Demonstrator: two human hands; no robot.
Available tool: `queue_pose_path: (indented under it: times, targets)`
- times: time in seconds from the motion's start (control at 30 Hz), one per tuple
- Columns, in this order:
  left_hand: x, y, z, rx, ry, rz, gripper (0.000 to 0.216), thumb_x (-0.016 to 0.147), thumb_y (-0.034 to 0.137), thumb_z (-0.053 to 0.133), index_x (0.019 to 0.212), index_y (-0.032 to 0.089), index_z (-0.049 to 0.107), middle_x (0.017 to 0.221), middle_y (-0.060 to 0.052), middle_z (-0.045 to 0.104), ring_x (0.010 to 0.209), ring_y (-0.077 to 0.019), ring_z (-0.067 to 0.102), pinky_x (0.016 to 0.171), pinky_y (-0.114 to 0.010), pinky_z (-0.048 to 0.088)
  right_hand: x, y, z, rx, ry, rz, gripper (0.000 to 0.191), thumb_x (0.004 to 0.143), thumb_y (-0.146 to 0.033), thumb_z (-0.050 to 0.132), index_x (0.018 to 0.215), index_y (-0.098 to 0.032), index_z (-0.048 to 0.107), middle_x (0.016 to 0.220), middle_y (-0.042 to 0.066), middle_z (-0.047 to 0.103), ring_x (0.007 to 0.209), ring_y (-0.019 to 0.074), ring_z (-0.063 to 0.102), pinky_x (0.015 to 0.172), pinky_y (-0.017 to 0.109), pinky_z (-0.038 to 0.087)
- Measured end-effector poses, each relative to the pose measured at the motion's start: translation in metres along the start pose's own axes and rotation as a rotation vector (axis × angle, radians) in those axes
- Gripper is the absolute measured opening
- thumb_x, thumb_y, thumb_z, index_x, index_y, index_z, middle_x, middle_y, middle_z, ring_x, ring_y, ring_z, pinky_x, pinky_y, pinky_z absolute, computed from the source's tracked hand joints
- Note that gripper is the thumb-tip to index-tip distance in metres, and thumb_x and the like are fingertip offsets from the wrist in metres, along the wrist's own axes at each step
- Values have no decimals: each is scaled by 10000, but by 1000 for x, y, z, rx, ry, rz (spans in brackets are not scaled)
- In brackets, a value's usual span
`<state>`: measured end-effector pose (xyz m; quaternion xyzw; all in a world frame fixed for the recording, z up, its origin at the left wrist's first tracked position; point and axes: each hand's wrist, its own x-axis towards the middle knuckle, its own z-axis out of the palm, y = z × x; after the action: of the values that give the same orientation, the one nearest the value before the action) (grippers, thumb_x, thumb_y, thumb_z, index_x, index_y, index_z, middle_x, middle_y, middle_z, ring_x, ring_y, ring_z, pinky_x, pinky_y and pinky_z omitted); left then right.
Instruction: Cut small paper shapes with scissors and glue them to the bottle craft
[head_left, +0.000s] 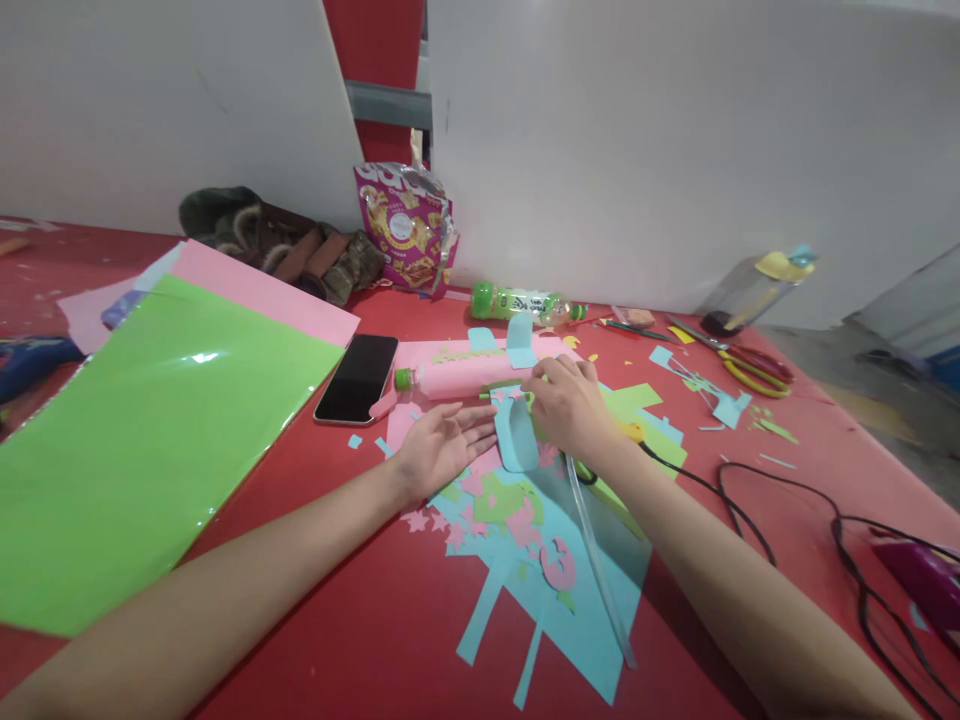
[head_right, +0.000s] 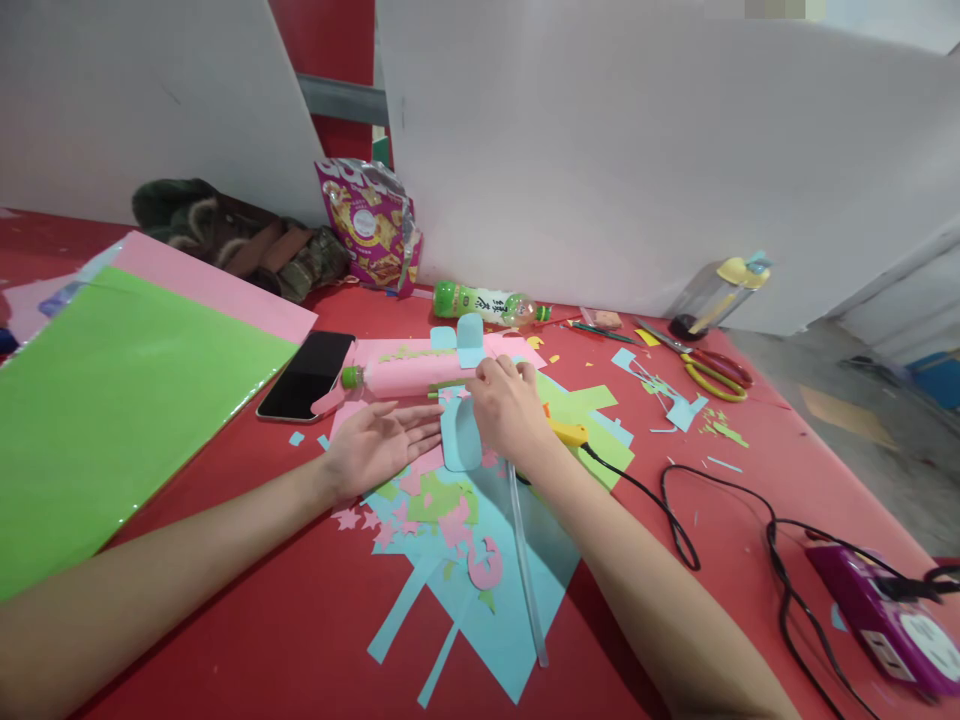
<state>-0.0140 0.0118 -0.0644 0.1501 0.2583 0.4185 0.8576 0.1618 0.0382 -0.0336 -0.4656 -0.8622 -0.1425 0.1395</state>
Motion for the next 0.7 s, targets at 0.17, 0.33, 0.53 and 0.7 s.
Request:
queue_pose_path:
  times: [0.17,0.33,0.53,0.7]
  targets:
    - [1,0,0,-6,-17,-6,332,705,263,393,815,49,622,858,-144,616,944,-223,515,953,-339,249,-1,-2,2,-23,-75,-5,197,719,-72,443,759,-175,607,871,86,526,790,209,386,661,326,217]
    - [1,0,-1,-2,-8,1,333,707,261,399,829,43,619,889,-153,615,956,-226,510,956,-341,253,-2,-2,3,-28,-105,-16,175,731,-83,449,740,-172,599,885,92,507,805,214,370,667,332,223]
    - [0,1,3,-11,29,-9,349,734,252,361,808,41,628,901,-145,627,928,-217,525,961,-344,262,-2,-3,2,-14,-108,-21,182,708,-64,459,712,-174,603,886,92,513,807,218,379,661,334,232]
    - [-2,1,7,-12,26,-16,399,790,252,295,786,48,637,903,-122,641,935,-208,518,967,-326,267,-3,-3,-3,-6,-106,-26,210,715,-48,433,703,-176,599,886,93,515,805,215,384,664,338,242]
